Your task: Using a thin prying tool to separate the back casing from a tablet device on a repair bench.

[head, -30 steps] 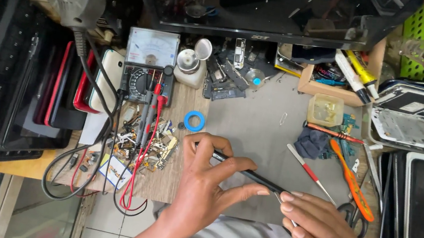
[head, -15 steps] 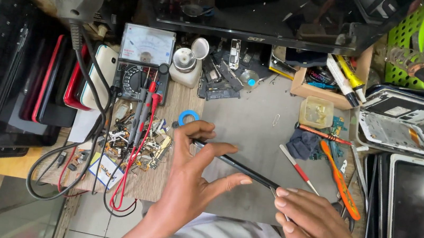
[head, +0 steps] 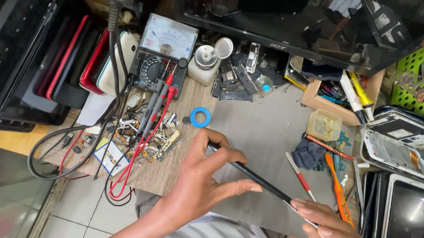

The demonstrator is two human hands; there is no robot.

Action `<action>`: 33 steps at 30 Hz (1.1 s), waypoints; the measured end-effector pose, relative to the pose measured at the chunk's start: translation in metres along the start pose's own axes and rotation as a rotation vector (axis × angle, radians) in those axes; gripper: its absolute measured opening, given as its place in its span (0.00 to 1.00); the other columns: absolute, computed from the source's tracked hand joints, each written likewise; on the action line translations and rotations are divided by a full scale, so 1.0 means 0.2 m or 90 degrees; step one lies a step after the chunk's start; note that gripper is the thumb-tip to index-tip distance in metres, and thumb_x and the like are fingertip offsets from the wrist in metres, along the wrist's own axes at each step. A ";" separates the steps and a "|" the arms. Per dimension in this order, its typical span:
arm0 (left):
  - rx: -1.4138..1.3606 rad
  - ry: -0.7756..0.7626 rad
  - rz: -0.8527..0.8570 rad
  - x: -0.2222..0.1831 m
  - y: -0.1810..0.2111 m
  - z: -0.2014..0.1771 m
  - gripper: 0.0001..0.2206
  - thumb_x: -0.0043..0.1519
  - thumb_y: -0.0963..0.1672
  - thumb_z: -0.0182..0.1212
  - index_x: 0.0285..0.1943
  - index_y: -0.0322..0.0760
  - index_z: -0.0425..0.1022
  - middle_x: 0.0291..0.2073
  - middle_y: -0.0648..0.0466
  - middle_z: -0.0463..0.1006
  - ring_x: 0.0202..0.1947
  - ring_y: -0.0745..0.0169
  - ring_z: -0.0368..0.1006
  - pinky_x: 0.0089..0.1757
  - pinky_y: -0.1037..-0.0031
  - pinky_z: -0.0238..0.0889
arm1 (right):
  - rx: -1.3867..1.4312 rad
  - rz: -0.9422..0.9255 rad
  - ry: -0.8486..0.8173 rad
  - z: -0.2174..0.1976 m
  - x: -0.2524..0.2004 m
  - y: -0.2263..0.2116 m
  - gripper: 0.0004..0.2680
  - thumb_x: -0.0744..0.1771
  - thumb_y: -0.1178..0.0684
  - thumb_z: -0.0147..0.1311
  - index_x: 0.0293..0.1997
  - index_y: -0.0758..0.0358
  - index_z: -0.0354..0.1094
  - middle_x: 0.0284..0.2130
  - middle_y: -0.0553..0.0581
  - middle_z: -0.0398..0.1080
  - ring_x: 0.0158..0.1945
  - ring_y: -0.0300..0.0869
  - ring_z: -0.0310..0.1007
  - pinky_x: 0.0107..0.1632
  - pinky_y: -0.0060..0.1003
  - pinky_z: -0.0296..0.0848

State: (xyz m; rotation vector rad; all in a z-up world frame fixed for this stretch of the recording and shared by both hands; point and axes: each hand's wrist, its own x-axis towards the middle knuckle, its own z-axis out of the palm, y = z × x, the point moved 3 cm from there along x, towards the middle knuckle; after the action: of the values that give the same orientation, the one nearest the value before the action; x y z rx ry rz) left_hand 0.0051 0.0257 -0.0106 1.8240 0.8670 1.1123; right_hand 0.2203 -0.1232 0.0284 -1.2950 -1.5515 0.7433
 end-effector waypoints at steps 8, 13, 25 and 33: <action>0.007 0.005 0.000 -0.03 -0.01 0.01 0.17 0.53 0.51 0.75 0.45 0.41 0.78 0.42 0.52 0.62 0.44 0.59 0.68 0.48 0.72 0.64 | -0.106 -0.076 0.070 0.09 0.08 0.05 0.08 0.68 0.64 0.49 0.49 0.58 0.60 0.46 0.67 0.77 0.52 0.55 0.87 0.56 0.44 0.89; 0.003 -0.007 -0.013 -0.03 -0.01 0.01 0.18 0.52 0.50 0.76 0.46 0.41 0.78 0.42 0.52 0.62 0.43 0.59 0.69 0.48 0.73 0.64 | -0.114 -0.121 0.028 0.08 0.11 0.04 0.12 0.66 0.69 0.51 0.51 0.60 0.58 0.46 0.67 0.77 0.52 0.57 0.87 0.56 0.46 0.90; 0.005 -0.019 -0.023 -0.02 0.00 0.00 0.17 0.53 0.50 0.75 0.45 0.41 0.77 0.43 0.51 0.62 0.44 0.59 0.68 0.47 0.72 0.63 | -0.177 -0.222 0.041 0.12 0.18 0.01 0.11 0.65 0.67 0.57 0.48 0.64 0.62 0.41 0.69 0.77 0.47 0.55 0.87 0.51 0.44 0.92; 0.020 0.004 -0.003 -0.01 0.01 0.01 0.18 0.52 0.50 0.76 0.45 0.41 0.77 0.41 0.51 0.62 0.44 0.59 0.68 0.46 0.72 0.63 | -0.328 -0.187 -0.225 0.12 0.11 0.00 0.12 0.70 0.59 0.42 0.61 0.72 0.61 0.63 0.65 0.66 0.67 0.63 0.69 0.68 0.54 0.74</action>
State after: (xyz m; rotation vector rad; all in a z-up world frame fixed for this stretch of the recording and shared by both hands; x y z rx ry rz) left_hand 0.0059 0.0225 -0.0101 1.8439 0.8969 1.1081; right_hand 0.1995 -0.0985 0.0258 -1.2924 -2.2694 0.4063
